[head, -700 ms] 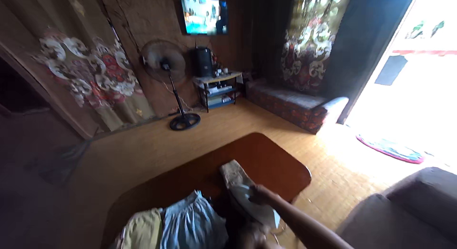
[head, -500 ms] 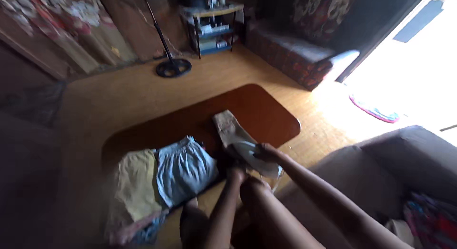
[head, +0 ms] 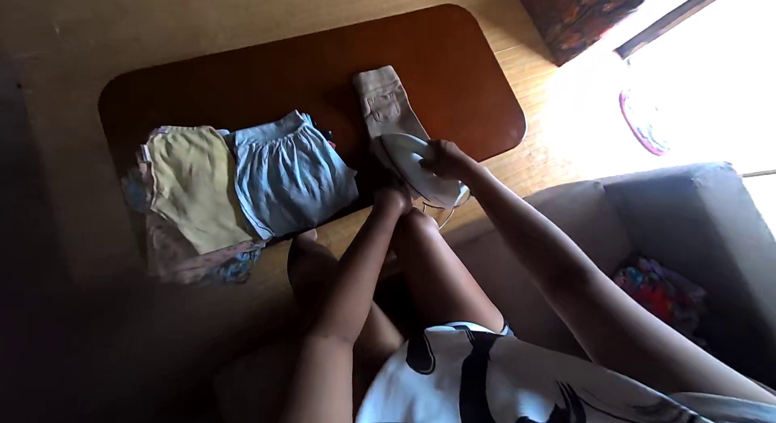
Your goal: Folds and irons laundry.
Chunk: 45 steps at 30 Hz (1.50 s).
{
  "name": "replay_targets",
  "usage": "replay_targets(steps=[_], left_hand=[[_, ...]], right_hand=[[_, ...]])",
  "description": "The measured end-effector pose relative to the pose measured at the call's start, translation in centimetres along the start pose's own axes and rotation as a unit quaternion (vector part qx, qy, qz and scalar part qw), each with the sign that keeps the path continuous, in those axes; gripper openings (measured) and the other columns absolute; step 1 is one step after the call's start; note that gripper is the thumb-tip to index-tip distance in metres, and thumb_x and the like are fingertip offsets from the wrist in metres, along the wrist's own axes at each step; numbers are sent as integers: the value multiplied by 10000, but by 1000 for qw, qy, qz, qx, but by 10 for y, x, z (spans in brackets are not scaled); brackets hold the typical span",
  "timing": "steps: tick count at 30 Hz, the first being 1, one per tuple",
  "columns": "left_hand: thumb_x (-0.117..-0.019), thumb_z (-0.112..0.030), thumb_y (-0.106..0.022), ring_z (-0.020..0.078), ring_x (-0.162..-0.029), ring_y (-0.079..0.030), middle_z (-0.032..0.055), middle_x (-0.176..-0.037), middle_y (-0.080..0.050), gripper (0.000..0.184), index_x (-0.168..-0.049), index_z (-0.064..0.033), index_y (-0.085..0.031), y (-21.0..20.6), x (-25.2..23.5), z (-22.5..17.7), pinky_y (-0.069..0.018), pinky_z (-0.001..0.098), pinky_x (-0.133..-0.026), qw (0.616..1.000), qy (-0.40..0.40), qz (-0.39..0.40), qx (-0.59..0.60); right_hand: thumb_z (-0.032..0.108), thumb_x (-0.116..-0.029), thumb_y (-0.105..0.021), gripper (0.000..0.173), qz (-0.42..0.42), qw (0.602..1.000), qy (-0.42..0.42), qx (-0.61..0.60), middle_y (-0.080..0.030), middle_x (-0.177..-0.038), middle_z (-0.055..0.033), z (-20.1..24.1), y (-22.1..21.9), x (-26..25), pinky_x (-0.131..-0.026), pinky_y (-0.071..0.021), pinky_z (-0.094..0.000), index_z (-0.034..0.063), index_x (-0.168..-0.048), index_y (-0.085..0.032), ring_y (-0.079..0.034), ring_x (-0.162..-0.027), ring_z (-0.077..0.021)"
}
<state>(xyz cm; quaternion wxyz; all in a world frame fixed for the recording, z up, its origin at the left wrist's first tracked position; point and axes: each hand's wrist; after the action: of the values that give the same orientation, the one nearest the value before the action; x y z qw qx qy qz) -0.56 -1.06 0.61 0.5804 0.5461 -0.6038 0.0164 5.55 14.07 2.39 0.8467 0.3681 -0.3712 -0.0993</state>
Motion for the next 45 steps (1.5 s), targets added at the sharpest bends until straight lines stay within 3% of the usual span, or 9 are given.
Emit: replay_targets(steps=[7, 12, 16, 21, 26, 32, 37, 41, 45], left_hand=[[-1035, -321, -589, 466, -1366, -481, 270, -1418, -555, 429, -1310, 6, -632, 10, 7, -8, -404, 709, -1017, 998, 4, 59, -31], [-978, -282, -661, 456, -1526, -240, 292, -1667, -161, 791, -1565, 78, -271, 10, 11, -14, -338, 680, -1116, 999, 37, 8, 28], [-997, -172, -617, 500, -1477, -306, 324, -1633, -222, 647, -1528, 85, -353, 10, 7, -10, -386, 701, -1051, 999, 20, 38, -2], [-939, -264, -718, 474, -1476, -322, 302, -1607, -298, 711, -1507, 37, -414, 10, 7, -12, -353, 707, -1074, 1000, 26, 1, 6], [-1024, -355, -600, 477, -1487, -300, 305, -1616, -282, 679, -1528, 45, -380, 5, 12, -17, -322, 698, -1095, 998, 45, 0, 34], [-1003, -137, -604, 510, -1465, -307, 346, -1592, -283, 583, -1487, 113, -398, 6, 14, -15, -340, 710, -1080, 999, 22, -4, 49], [-994, -165, -634, 527, -1466, -292, 339, -1635, -181, 681, -1546, 75, -314, 5, 10, -17, -322, 726, -1077, 999, 39, 6, 35], [-990, -220, -627, 489, -1391, -428, 305, -1498, -450, 489, -1382, 60, -542, 2, 14, -15, -388, 713, -1019, 999, 35, -7, 34], [-1031, -280, -599, 472, -1495, -290, 301, -1609, -300, 586, -1485, 57, -444, 3, 16, -13, -309, 690, -1114, 999, 25, 6, 44]], right_hand=[[247, -986, -693, 398, -5, 1000, -7, 11, -683, -1097, -274, -47, -13, 48, -929, -500, -657, -25, -1269, -629, -670, -1045, -432], [228, -990, -682, 406, -6, 1000, 11, 16, -675, -1158, -270, 13, 6, -8, -951, -508, -629, -15, -1308, -616, -667, -1076, -422], [210, -999, -660, 386, 2, 1000, 15, 26, -660, -1166, -285, 39, 13, -31, -930, -514, -620, -43, -1285, -601, -665, -1067, -428], [217, -993, -675, 400, 7, 1000, 3, 17, -670, -1127, -282, -7, 2, 13, -912, -521, -623, -34, -1298, -609, -675, -1029, -422], [236, -991, -684, 426, 4, 999, -4, 32, -670, -1148, -297, -16, -4, 23, -957, -490, -653, -37, -1310, -610, -658, -1085, -453], [201, -981, -682, 389, -18, 999, 21, 18, -664, -1162, -281, 43, 11, -33, -935, -515, -616, -41, -1278, -612, -666, -1069, -419], [205, -989, -671, 395, 2, 1000, 9, 19, -662, -1156, -281, 30, 8, -24, -915, -525, -613, -34, -1295, -599, -673, -1040, -419], [220, -983, -689, 422, -7, 1000, -20, 11, -670, -1162, -286, -11, -7, 22, -953, -502, -641, -21, -1321, -613, -662, -1086, -433], [237, -995, -680, 440, 0, 999, -34, 24, -667, -1169, -295, -17, -9, 35, -963, -490, -646, -31, -1335, -601, -656, -1100, -449]])
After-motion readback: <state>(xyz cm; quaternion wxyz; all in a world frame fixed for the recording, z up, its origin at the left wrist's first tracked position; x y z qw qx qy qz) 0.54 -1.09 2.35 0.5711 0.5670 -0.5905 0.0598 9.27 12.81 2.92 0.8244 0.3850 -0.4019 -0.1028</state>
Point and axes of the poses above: each hand's wrist, its own x-axis away from the middle knuckle, its own y-axis out of the back of the hand, z = x × y
